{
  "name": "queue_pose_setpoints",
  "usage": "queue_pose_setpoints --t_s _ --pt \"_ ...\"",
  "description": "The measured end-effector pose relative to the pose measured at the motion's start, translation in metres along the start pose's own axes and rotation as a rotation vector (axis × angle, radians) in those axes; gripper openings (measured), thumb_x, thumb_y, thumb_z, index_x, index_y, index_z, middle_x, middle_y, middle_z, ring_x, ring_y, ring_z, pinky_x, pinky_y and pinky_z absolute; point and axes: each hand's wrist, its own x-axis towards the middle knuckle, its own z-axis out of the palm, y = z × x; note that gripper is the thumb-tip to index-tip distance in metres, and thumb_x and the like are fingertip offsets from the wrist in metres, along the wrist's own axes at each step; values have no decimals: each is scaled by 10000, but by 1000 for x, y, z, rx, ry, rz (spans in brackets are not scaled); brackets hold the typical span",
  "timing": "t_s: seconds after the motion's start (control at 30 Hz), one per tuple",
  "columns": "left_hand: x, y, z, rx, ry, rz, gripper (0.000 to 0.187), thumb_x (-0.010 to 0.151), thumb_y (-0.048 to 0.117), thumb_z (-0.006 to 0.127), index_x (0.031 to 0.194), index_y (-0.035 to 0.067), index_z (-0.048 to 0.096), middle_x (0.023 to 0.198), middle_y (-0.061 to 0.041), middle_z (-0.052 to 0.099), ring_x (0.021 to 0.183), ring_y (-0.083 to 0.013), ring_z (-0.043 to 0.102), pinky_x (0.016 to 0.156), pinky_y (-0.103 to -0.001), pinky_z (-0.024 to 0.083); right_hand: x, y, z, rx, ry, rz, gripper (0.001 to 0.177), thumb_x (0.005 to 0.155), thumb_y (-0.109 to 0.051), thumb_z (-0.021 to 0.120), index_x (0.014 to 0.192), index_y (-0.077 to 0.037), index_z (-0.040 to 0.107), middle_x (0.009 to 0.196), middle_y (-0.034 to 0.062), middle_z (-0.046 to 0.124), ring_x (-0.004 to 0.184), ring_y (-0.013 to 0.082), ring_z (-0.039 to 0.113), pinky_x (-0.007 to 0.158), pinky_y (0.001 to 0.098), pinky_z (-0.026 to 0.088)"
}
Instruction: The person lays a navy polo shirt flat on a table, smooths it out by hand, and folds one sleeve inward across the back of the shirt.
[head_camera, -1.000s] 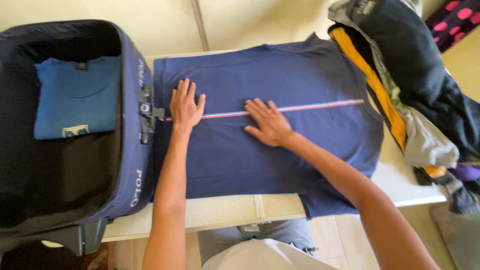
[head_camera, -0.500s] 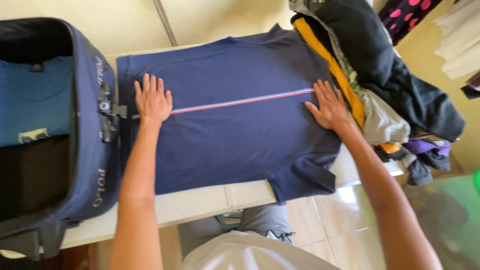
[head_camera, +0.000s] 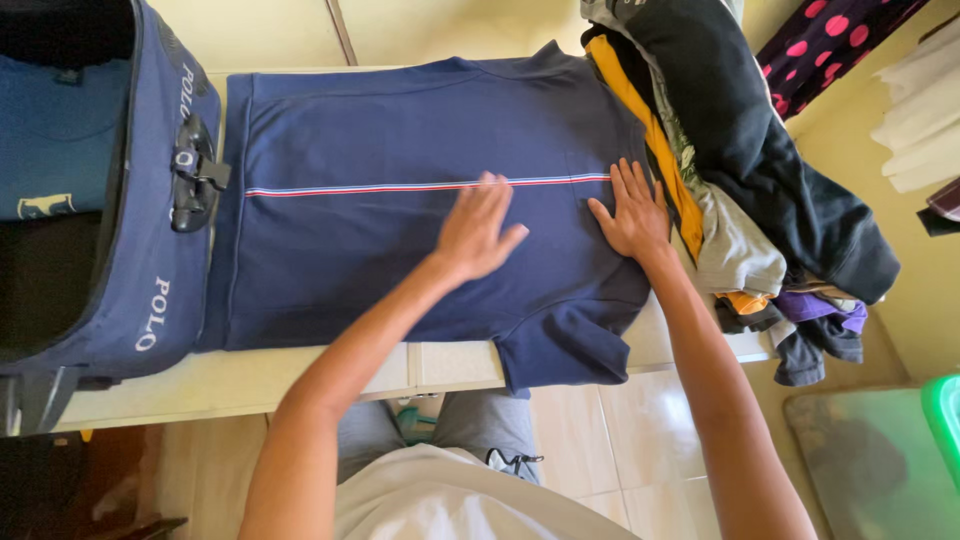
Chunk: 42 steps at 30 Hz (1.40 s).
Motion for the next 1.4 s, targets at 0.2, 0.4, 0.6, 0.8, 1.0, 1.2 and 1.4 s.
queue_pose_setpoints --t_s 0.2,0.4,0.6,0.8,1.0,1.2,1.4 --pt "2 43 36 22 -146 -14 861 1018 623 410 1553 -48 340 1661 -195 274 1564 -329 192 1259 -516 180 1 5 2 1 5 -22 820 1003 -603 424 1607 -63 301 1698 115 234 1576 285 157 1241 548 140" --pt "-25 7 10 82 -155 -98 856 1011 624 406 1567 -21 320 1670 -171 253 1559 -317 175 1245 -516 156 2 8 3 -1 31 -54 822 1001 -604 429 1599 -51 316 1692 127 250 1569 298 174 1234 559 155" --pt "-91 -65 -47 245 -126 -353 843 1020 613 401 1575 -15 314 1683 -164 238 1576 -317 149 1250 -508 138 4 14 9 -10 63 -89 833 1002 -611 426 1598 -37 331 1695 135 267 1573 305 191 1231 580 175" --pt "-162 -124 -95 246 -73 -559 806 1019 587 413 1582 18 323 1685 -125 246 1565 -308 154 1250 -504 123 6 13 10 -14 40 -91 845 1005 -619 409 1604 -31 310 1696 137 247 1574 310 172 1225 588 163" --pt "-213 -148 -133 259 -27 -586 761 1027 557 427 1582 41 363 1690 -114 276 1574 -293 181 1264 -514 140 5 10 6 -12 8 -66 841 1005 -617 396 1610 -41 301 1700 133 236 1572 308 169 1231 576 160" --pt "-227 -138 -137 277 -28 -555 804 1003 576 472 1564 8 377 1675 -137 275 1557 -323 187 1229 -556 163 11 21 9 -109 -37 -42 823 1011 -618 384 1610 -59 304 1711 116 231 1578 305 167 1225 582 171" --pt "-228 -132 -137 264 7 -555 782 1017 568 470 1549 -2 405 1675 -139 292 1556 -328 205 1232 -575 176 6 -25 20 -283 10 141 835 993 -589 433 1579 -5 318 1671 145 268 1546 344 184 1178 637 145"
